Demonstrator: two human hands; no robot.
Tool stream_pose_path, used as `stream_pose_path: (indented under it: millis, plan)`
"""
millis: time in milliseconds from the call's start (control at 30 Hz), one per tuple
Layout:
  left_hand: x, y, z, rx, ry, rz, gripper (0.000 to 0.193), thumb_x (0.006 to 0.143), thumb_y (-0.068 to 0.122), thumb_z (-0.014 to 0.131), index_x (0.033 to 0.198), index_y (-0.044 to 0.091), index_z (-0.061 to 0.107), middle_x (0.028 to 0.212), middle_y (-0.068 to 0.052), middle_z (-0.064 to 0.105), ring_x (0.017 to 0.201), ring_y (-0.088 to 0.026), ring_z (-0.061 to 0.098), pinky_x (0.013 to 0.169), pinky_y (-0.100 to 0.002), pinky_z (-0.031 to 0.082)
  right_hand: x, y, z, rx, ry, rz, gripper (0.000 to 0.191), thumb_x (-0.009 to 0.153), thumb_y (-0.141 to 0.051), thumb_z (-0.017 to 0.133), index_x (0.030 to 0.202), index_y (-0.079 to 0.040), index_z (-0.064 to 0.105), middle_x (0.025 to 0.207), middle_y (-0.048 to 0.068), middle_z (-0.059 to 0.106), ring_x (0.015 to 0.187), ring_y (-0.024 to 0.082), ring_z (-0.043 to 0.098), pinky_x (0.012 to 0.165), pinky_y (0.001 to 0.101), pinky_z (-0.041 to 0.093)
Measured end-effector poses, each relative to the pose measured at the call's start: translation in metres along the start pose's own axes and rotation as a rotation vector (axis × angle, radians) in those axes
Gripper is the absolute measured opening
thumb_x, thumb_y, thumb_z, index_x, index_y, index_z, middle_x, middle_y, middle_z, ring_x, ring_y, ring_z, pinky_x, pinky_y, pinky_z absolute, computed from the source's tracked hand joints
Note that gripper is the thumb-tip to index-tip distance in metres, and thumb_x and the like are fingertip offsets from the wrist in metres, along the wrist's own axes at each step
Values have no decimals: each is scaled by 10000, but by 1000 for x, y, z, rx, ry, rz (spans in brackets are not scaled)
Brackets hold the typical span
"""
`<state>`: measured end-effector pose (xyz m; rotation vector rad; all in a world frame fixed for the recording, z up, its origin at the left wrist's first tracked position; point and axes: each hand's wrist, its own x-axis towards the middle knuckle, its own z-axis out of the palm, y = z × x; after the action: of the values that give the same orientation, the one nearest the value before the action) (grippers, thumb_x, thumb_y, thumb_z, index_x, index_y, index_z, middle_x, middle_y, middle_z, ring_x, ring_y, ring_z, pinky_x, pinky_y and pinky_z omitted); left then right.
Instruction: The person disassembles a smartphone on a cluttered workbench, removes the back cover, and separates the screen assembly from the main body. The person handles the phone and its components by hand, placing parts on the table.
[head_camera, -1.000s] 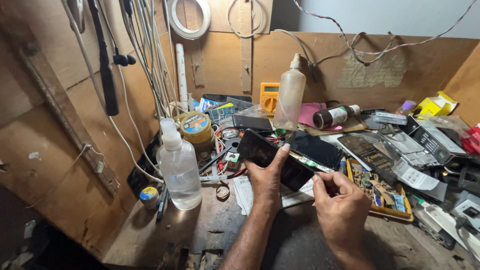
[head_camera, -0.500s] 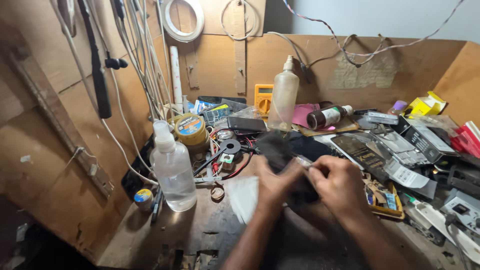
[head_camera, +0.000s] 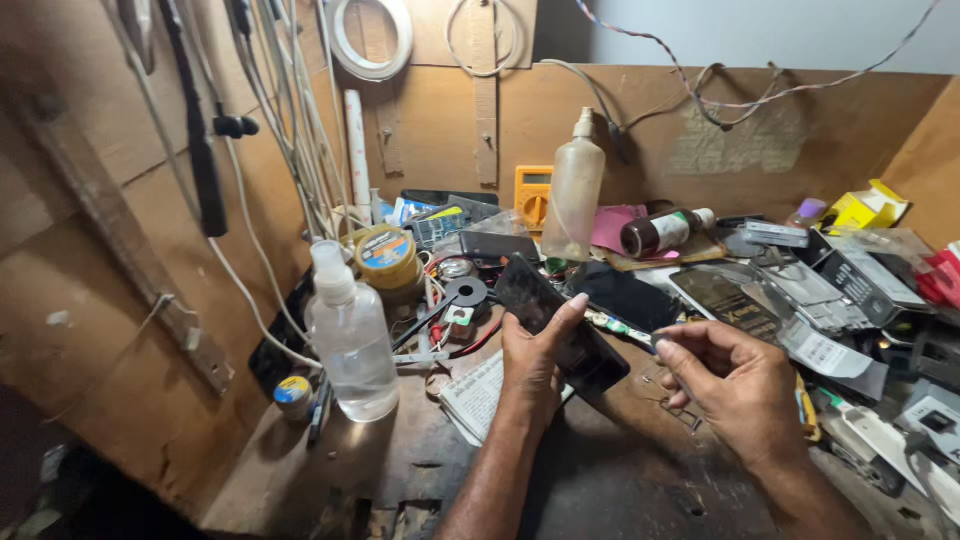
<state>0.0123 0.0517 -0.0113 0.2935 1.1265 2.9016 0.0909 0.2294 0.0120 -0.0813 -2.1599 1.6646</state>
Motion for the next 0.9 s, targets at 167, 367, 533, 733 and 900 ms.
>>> stream_pose_path:
  millis: [167,367,533,733,900]
  plan:
    - [2,-2,-4,-114,-83,-18,373,822,86,834,1120,47,614,971,-34,692,826,-122,695,730,-292,587,-5,-11,11,-60,-51,-4,211,891,-99,722,1069,2,775,770,54,755,649,86,685,568,252,576]
    - [6,-3,-3,-14,-126,-26,364,830,101,844,1110,27,623,948,-41,680,791,-134,674,689,-312,568,-14,-11,15,-27,-13,9,223,903,-99,718,1090,10,769,759,64,745,618,98,660,560,257,568]
    - [9,-4,-1,81,-168,-113,378,803,138,845,1105,41,639,979,-32,702,857,-121,690,770,-297,569,-25,-10,17,-51,70,-9,247,894,-85,726,1120,7,765,765,84,762,615,113,675,554,264,577]
    - [9,-4,-1,-4,-175,-101,406,789,122,839,1133,41,641,998,-30,705,885,-123,690,789,-300,568,-38,-22,17,-93,115,-23,249,887,-88,733,1115,-4,787,807,75,777,652,115,701,548,269,596]
    - [9,-4,1,-9,-118,-50,409,764,105,839,1114,55,635,978,-30,714,860,-125,704,768,-295,585,-39,-38,22,-194,119,-64,238,860,-106,752,1083,-39,795,810,35,792,605,94,699,513,256,585]
